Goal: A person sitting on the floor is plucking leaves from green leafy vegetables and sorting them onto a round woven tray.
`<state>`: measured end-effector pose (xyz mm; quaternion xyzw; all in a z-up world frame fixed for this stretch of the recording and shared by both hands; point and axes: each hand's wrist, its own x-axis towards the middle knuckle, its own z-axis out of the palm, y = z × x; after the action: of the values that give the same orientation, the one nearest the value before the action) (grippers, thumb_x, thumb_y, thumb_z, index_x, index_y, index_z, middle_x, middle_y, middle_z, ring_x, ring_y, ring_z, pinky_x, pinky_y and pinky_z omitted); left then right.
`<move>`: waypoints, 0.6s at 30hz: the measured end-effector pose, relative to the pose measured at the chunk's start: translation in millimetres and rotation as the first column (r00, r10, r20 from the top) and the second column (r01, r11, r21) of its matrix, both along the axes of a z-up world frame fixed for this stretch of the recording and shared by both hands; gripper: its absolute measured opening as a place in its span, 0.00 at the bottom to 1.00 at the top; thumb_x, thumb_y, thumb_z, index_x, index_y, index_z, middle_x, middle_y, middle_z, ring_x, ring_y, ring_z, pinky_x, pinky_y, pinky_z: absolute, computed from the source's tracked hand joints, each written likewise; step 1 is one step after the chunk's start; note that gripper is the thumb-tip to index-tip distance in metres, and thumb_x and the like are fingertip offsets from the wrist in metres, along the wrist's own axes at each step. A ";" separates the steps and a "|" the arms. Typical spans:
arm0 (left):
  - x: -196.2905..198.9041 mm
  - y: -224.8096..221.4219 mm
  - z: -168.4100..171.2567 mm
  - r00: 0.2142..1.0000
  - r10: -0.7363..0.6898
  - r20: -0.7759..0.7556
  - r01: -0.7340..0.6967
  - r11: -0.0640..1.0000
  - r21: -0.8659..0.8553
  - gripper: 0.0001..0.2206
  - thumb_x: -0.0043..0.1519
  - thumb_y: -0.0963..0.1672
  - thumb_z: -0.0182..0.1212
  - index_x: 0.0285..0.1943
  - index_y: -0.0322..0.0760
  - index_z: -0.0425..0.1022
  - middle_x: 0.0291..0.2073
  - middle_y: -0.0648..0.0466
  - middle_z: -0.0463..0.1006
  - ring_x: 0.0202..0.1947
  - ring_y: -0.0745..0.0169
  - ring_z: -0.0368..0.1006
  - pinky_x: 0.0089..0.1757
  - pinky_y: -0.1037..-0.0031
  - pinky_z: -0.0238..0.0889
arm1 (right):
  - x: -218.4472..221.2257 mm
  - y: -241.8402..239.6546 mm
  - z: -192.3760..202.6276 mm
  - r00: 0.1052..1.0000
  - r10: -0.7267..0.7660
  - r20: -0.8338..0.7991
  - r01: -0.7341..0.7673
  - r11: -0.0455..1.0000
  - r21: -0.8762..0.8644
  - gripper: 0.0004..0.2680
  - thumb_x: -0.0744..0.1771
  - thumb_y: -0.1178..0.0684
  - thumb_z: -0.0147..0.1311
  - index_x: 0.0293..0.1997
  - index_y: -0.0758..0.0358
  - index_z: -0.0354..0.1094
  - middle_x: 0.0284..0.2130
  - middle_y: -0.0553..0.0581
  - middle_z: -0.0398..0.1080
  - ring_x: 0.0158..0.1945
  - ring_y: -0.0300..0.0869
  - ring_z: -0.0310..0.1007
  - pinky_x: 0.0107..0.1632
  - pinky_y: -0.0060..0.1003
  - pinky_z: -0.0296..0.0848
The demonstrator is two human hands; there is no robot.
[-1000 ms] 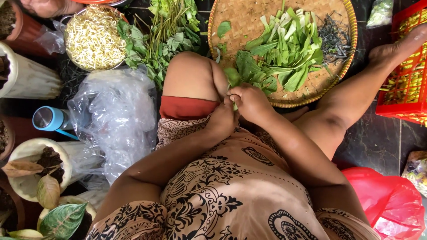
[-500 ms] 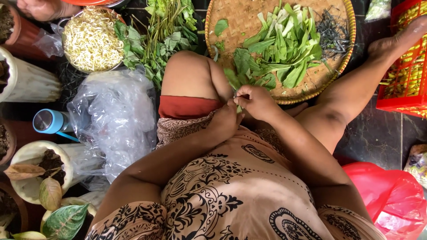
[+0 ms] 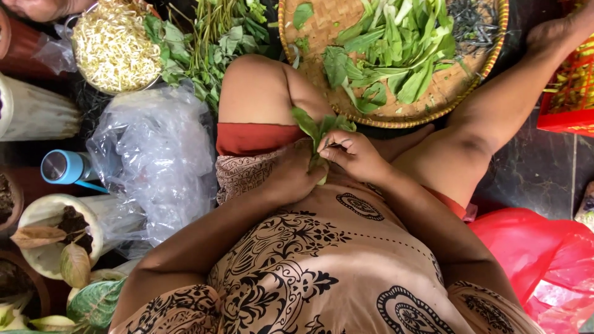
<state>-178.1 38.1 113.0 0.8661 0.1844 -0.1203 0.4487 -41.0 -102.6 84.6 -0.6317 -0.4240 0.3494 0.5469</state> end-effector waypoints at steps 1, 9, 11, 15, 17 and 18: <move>-4.3 1.2 11.5 1.000 0.006 -0.003 -0.006 1.000 0.001 0.23 0.65 0.50 0.54 0.61 0.28 0.68 0.43 0.41 0.75 0.49 0.40 0.74 0.42 0.58 0.72 | -1.6 3.9 5.0 1.000 0.006 -0.003 -0.006 1.000 0.001 0.04 0.68 0.58 0.59 0.39 0.67 0.72 0.28 0.59 0.74 0.41 0.42 0.75 0.46 0.44 0.72; -33.7 26.5 28.6 0.991 0.132 0.022 -0.130 0.990 -0.048 0.26 0.55 0.46 0.69 0.62 0.37 0.68 0.46 0.46 0.78 0.50 0.42 0.76 0.45 0.58 0.72 | -19.6 27.2 7.7 0.993 0.110 -0.035 -0.109 0.994 0.030 0.02 0.68 0.60 0.59 0.40 0.68 0.71 0.28 0.59 0.74 0.37 0.43 0.74 0.45 0.43 0.73; -36.8 30.4 37.7 0.986 0.161 0.037 -0.157 0.983 -0.090 0.24 0.55 0.47 0.69 0.60 0.35 0.71 0.40 0.44 0.79 0.43 0.44 0.78 0.40 0.59 0.72 | -24.0 30.9 10.2 0.993 0.109 -0.038 -0.109 0.994 0.020 0.02 0.68 0.60 0.59 0.41 0.68 0.72 0.28 0.60 0.74 0.36 0.43 0.74 0.45 0.43 0.73; -48.4 42.7 8.0 0.977 0.214 0.002 -0.209 0.956 -0.204 0.09 0.60 0.44 0.64 0.46 0.36 0.82 0.30 0.46 0.83 0.32 0.56 0.79 0.32 0.68 0.70 | -30.9 31.6 1.3 0.991 0.073 -0.115 -0.073 0.997 -0.002 0.04 0.68 0.59 0.60 0.41 0.69 0.71 0.30 0.58 0.75 0.37 0.40 0.75 0.44 0.41 0.76; -51.3 41.6 -3.7 0.968 0.248 0.028 -0.237 0.948 -0.210 0.08 0.60 0.44 0.64 0.44 0.37 0.83 0.32 0.46 0.84 0.35 0.54 0.80 0.34 0.67 0.72 | -30.2 32.5 -1.9 0.992 0.075 -0.099 -0.077 0.997 -0.010 0.04 0.68 0.58 0.60 0.42 0.68 0.72 0.29 0.58 0.76 0.36 0.40 0.76 0.44 0.40 0.76; -53.8 40.3 -9.6 0.960 0.278 0.047 -0.261 0.940 -0.220 0.07 0.60 0.44 0.64 0.42 0.38 0.84 0.34 0.45 0.84 0.38 0.52 0.81 0.36 0.65 0.73 | -31.4 31.9 -3.7 0.994 0.072 -0.088 -0.074 0.997 -0.022 0.04 0.68 0.58 0.60 0.42 0.67 0.73 0.28 0.57 0.76 0.36 0.40 0.77 0.43 0.40 0.76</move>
<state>-231.9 78.4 103.3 0.7841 0.2698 -0.0430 0.5572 -72.4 -70.7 80.9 -0.6068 -0.4183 0.4017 0.5435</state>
